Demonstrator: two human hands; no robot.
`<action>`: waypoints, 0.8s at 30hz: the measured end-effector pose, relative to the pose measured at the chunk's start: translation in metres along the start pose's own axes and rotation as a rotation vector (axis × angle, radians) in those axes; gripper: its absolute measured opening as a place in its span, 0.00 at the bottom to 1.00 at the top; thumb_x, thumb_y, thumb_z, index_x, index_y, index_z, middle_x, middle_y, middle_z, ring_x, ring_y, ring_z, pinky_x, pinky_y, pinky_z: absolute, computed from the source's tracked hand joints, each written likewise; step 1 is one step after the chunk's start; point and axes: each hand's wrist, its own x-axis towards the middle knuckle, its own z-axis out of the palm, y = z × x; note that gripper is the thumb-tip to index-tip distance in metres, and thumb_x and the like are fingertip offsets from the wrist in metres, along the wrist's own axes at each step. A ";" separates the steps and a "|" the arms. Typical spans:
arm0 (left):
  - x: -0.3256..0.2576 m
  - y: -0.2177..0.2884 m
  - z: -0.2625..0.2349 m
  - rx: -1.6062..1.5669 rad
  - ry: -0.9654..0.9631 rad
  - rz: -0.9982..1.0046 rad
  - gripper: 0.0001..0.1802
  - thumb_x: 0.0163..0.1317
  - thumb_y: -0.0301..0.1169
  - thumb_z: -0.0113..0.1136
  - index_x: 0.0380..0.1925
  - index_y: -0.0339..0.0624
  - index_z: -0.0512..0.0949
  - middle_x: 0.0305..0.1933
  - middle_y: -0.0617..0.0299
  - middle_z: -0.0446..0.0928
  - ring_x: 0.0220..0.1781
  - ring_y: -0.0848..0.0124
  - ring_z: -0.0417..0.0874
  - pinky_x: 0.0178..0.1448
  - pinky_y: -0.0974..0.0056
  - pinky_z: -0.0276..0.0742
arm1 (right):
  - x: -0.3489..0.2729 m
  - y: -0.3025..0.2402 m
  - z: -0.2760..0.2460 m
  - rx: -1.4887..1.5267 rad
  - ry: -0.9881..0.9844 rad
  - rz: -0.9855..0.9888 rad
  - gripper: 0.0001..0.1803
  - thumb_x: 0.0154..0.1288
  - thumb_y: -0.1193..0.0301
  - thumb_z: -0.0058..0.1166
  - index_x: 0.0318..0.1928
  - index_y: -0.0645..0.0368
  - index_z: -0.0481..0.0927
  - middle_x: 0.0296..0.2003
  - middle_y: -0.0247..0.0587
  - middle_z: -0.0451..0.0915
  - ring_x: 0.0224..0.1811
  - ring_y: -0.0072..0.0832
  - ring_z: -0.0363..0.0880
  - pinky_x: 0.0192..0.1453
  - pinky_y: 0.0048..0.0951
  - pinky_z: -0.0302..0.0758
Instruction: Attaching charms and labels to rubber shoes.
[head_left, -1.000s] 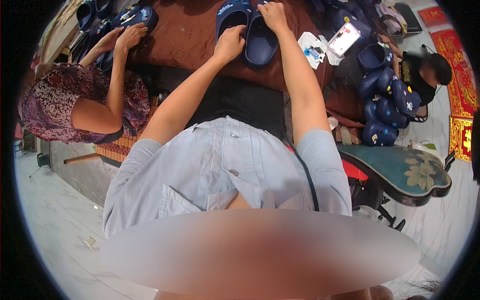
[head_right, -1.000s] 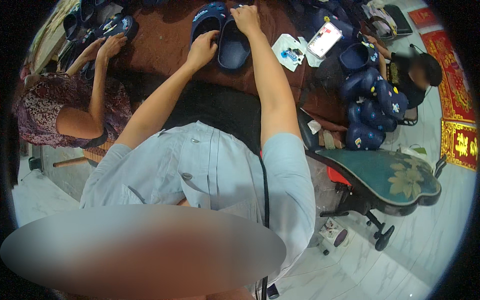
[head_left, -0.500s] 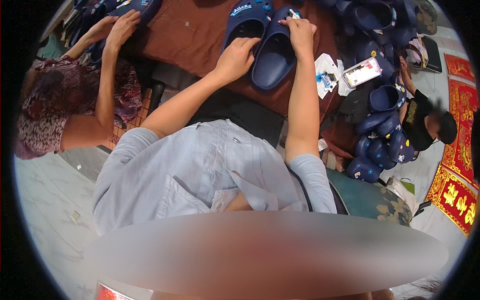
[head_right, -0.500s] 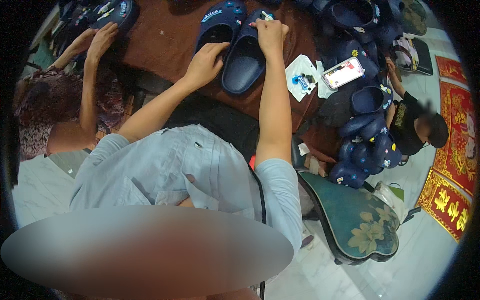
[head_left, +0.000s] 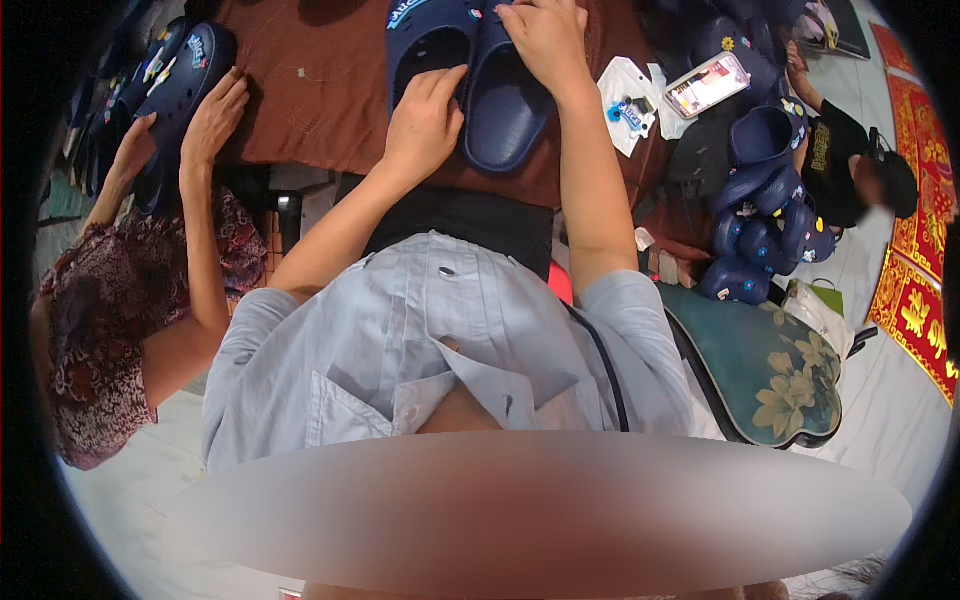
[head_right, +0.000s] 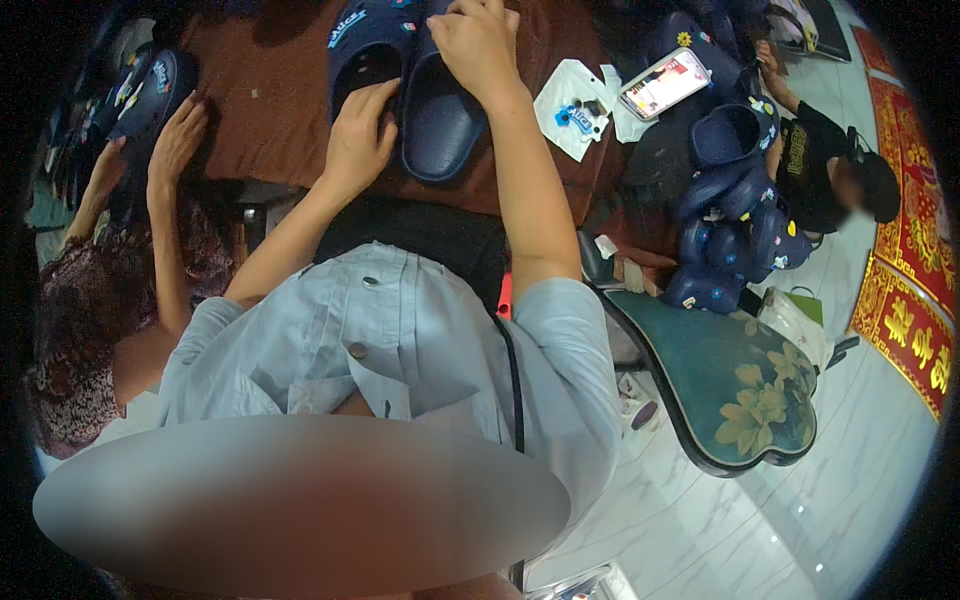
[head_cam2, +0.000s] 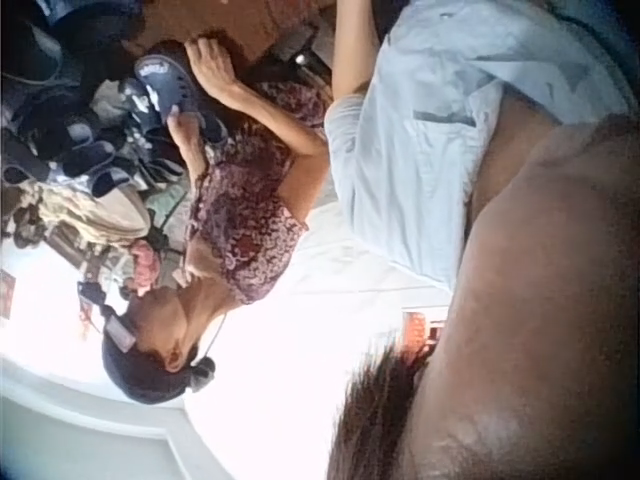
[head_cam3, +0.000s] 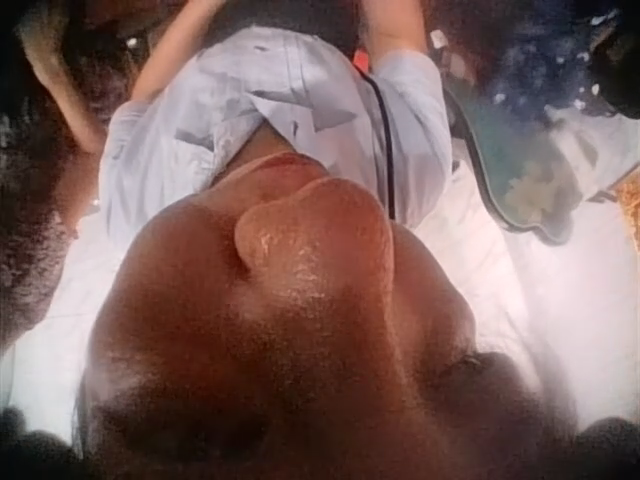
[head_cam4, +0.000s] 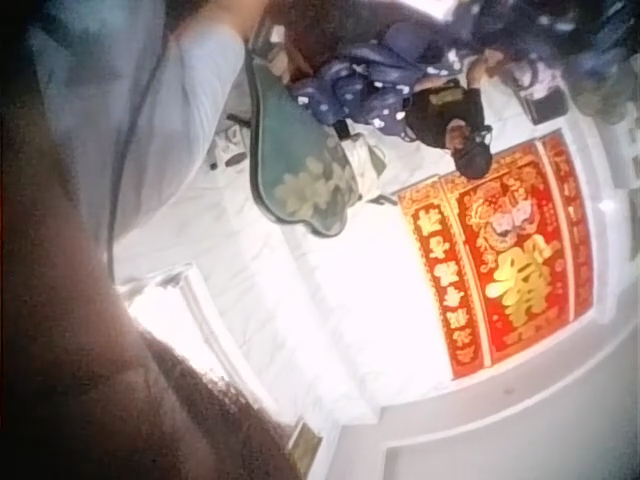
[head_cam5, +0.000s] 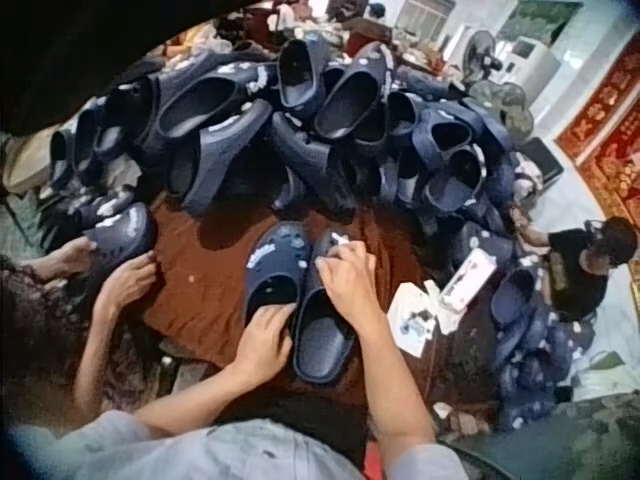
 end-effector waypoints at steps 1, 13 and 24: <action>0.000 0.001 0.000 0.004 -0.006 0.000 0.25 0.55 0.18 0.55 0.57 0.36 0.73 0.53 0.45 0.76 0.56 0.50 0.77 0.60 0.53 0.73 | 0.000 0.001 -0.002 0.010 -0.025 -0.010 0.11 0.63 0.66 0.56 0.29 0.58 0.86 0.37 0.38 0.81 0.52 0.38 0.72 0.55 0.43 0.64; -0.001 0.001 -0.001 0.021 0.009 0.020 0.25 0.55 0.18 0.55 0.57 0.34 0.73 0.53 0.45 0.76 0.56 0.51 0.77 0.60 0.54 0.73 | 0.012 -0.005 -0.014 -0.171 -0.312 -0.047 0.13 0.63 0.64 0.55 0.29 0.58 0.87 0.37 0.41 0.81 0.54 0.40 0.72 0.53 0.44 0.65; -0.002 0.002 0.001 0.039 0.016 0.009 0.25 0.56 0.18 0.54 0.57 0.35 0.73 0.52 0.45 0.77 0.56 0.51 0.77 0.61 0.54 0.73 | 0.009 -0.013 -0.020 -0.183 -0.223 -0.110 0.11 0.64 0.65 0.55 0.34 0.58 0.86 0.39 0.41 0.82 0.52 0.41 0.73 0.54 0.43 0.67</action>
